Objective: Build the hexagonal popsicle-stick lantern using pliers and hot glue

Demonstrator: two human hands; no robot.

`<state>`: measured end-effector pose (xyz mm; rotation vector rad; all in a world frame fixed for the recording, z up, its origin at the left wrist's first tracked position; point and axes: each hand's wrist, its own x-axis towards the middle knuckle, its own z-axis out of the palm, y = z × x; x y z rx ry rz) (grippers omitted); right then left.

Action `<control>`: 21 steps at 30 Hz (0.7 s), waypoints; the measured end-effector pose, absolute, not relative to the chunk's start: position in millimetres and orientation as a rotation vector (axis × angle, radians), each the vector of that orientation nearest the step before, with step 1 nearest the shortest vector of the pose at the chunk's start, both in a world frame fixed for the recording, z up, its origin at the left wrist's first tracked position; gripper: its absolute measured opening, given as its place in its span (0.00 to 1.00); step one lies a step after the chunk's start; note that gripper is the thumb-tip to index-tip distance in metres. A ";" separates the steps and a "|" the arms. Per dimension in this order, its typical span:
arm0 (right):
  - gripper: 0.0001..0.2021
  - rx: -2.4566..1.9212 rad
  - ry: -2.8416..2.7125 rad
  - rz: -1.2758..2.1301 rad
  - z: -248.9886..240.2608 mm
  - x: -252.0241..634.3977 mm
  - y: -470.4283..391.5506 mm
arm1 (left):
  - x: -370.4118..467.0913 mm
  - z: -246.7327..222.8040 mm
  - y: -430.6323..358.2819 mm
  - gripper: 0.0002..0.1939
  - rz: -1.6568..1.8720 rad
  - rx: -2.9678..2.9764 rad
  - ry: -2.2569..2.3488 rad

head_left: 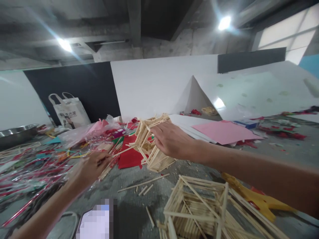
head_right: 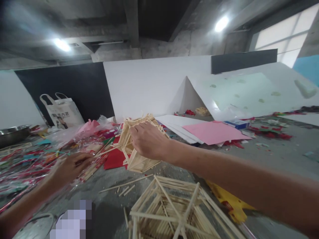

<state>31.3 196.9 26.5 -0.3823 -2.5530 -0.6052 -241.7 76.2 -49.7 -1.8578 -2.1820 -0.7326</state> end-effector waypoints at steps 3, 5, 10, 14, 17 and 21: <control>0.11 -0.368 -2.545 -0.597 25.4 34.5 196.3 | -243.3 -53.2 78.3 0.23 -0.722 -1.895 -2.195; 0.10 -0.358 -2.541 -0.583 24.2 37.2 196.1 | -243.2 -54.0 77.8 0.22 -0.719 -1.906 -2.197; 0.10 -0.268 -2.470 -0.533 19.7 45.3 195.7 | -241.2 -51.8 71.3 0.19 -0.712 -1.914 -2.164; 0.09 -0.244 -2.444 -0.515 16.0 52.6 194.4 | -236.9 -49.1 64.9 0.18 -0.709 -1.901 -2.161; 0.08 -0.247 -2.435 -0.514 14.1 58.9 191.2 | -230.8 -47.3 60.0 0.18 -0.725 -1.885 -2.175; 0.07 -0.237 -2.405 -0.539 11.7 67.7 185.1 | -220.2 -44.3 54.2 0.18 -0.727 -1.872 -2.183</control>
